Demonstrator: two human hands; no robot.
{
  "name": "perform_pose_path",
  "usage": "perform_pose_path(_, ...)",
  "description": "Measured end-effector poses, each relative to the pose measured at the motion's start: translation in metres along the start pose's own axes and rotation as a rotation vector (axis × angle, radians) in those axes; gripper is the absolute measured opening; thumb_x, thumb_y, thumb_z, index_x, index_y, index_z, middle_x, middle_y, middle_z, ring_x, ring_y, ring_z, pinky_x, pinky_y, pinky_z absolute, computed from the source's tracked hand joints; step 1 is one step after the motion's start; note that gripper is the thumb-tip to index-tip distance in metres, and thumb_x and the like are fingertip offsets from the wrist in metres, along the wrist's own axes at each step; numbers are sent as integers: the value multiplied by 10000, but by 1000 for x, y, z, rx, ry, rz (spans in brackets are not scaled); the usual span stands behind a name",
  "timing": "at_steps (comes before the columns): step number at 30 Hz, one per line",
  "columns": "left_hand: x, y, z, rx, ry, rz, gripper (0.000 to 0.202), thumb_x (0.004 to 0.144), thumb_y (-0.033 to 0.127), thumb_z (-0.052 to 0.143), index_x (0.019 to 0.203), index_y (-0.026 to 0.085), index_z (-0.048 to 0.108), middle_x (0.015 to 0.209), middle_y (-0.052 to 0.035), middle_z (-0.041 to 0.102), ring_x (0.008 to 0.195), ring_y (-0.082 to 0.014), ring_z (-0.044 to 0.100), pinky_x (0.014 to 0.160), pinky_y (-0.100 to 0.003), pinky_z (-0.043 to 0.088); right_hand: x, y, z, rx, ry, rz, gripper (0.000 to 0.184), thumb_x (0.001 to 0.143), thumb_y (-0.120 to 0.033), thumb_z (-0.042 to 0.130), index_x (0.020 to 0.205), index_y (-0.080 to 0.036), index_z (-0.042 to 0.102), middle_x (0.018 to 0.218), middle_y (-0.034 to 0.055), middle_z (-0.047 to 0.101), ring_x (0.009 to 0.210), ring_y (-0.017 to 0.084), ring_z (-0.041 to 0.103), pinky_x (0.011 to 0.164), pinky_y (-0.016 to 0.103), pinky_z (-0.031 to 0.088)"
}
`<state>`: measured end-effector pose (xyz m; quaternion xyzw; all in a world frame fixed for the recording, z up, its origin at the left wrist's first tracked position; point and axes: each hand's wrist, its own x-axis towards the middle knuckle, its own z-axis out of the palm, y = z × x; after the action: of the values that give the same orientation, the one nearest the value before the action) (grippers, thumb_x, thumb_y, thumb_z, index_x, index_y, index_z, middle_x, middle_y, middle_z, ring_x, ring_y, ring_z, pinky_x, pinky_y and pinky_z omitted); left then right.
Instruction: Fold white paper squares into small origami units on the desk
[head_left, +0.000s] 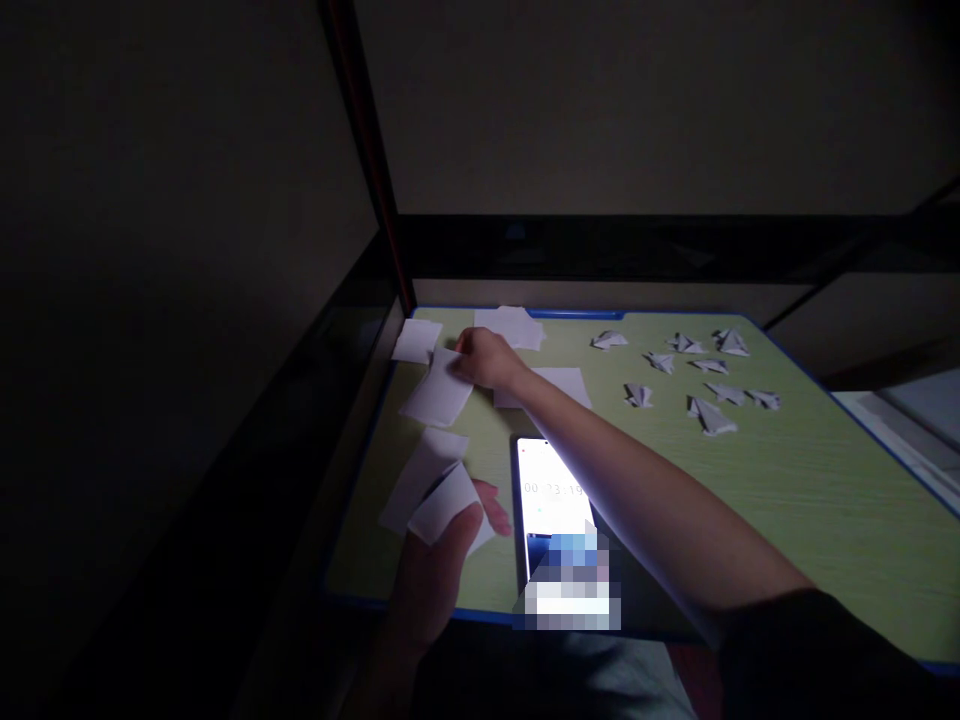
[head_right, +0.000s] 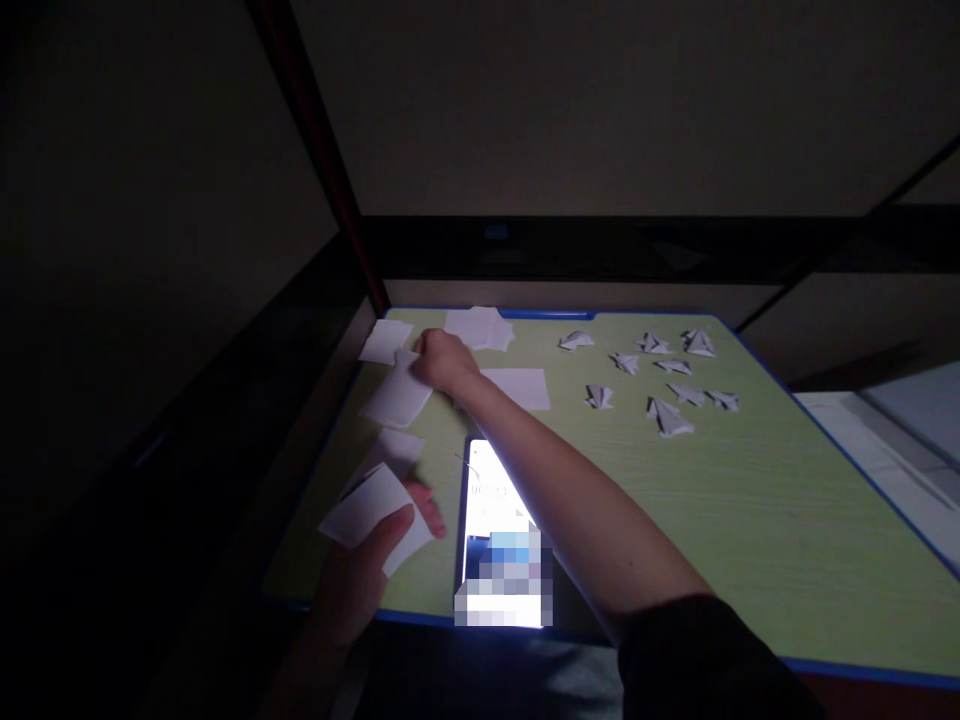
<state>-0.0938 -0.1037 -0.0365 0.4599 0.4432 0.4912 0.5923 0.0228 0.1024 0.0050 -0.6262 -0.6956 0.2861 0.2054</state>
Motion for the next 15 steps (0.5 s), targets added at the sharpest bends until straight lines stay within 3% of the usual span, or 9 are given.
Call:
perform_pose_path(4,1,0,0,15,0,27,175,860,333,569,889,180,649,747,-25,676,752,-198,617,827,-338,438,-5,-4,1,-178,-27,5,305,702,-252,690,992,-171,645,1205,163,623,1131,308,581,924,400,449)
perform_pose_path(8,2,1,2,30,10,47,163,868,317,554,880,186,650,732,-21,676,754,-190,618,816,-325,446,-6,-16,-3,-262,-103,51,446,710,-352,707,1099,-154,617,1263,199,587,1160,347,572,921,442,463)
perform_pose_path(15,3,4,3,12,30,30,171,848,331,580,864,180,658,723,-25,686,738,-190,625,790,-316,453,1,-31,1,-319,-219,110,910,502,-413,874,1279,-129,494,1255,232,605,1178,393,567,938,506,457)
